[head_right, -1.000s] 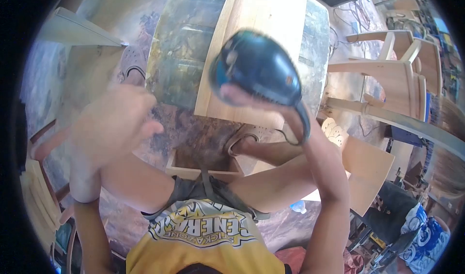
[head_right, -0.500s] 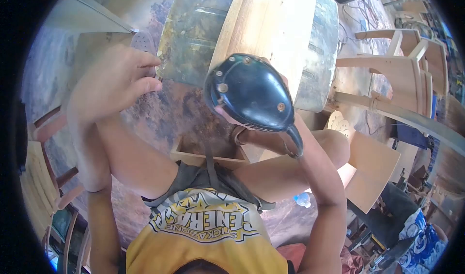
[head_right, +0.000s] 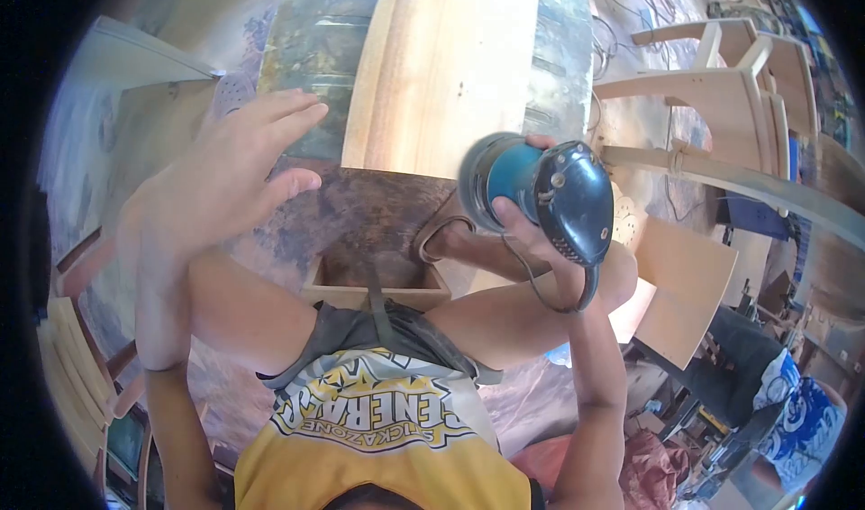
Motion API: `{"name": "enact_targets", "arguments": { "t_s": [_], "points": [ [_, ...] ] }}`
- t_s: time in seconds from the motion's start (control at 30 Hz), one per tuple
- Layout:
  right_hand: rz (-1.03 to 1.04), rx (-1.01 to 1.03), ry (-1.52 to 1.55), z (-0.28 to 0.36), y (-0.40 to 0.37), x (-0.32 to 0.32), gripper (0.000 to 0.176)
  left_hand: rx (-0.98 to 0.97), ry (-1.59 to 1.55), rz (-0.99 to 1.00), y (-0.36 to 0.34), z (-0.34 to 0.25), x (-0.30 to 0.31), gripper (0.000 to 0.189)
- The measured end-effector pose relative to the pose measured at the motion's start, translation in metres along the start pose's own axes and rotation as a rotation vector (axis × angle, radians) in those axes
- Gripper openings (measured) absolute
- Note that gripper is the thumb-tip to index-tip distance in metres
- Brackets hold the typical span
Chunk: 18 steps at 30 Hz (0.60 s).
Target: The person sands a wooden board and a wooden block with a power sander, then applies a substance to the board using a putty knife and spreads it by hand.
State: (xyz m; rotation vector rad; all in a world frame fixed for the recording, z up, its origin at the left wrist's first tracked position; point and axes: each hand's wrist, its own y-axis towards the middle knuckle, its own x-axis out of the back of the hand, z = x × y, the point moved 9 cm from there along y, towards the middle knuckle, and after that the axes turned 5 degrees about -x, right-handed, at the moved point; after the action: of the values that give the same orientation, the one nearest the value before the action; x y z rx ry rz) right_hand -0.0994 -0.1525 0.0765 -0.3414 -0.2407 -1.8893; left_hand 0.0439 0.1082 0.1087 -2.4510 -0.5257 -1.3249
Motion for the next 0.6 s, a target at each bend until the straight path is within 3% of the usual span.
{"name": "enact_targets", "arguments": {
  "t_s": [0.07, 0.2, 0.3, 0.47, 0.53, 0.57, 0.6],
  "points": [
    [-0.013, 0.049, -0.018, -0.006, -0.003, 0.010, 0.070, 0.012, 0.001, 0.038, 0.008, -0.004, -0.005, 0.059],
    [0.103, 0.265, -0.179, 0.004, -0.011, 0.008, 0.068, -0.127, 0.007, -0.075, 0.028, -0.015, -0.033, 0.061],
    [-0.007, -0.006, -0.111, 0.001, -0.002, 0.021, 0.070, -0.201, 0.120, -0.092, 0.046, -0.019, -0.063, 0.062],
    [-0.004, -0.171, -0.045, -0.017, 0.006, 0.020, 0.072, -0.170, 0.274, -0.054, 0.057, -0.003, -0.090, 0.066],
    [0.074, 0.280, -0.205, 0.014, 0.007, 0.005, 0.076, -0.163, 0.301, -0.034, 0.058, 0.000, -0.092, 0.069],
    [0.066, 0.109, -0.160, 0.003, 0.007, 0.009, 0.067, -0.171, 0.300, -0.031, 0.060, 0.001, -0.093, 0.069],
    [0.059, 0.104, -0.162, 0.009, 0.013, 0.011, 0.067, -0.146, 0.299, -0.061, 0.064, 0.003, -0.090, 0.069]
  ]
}}
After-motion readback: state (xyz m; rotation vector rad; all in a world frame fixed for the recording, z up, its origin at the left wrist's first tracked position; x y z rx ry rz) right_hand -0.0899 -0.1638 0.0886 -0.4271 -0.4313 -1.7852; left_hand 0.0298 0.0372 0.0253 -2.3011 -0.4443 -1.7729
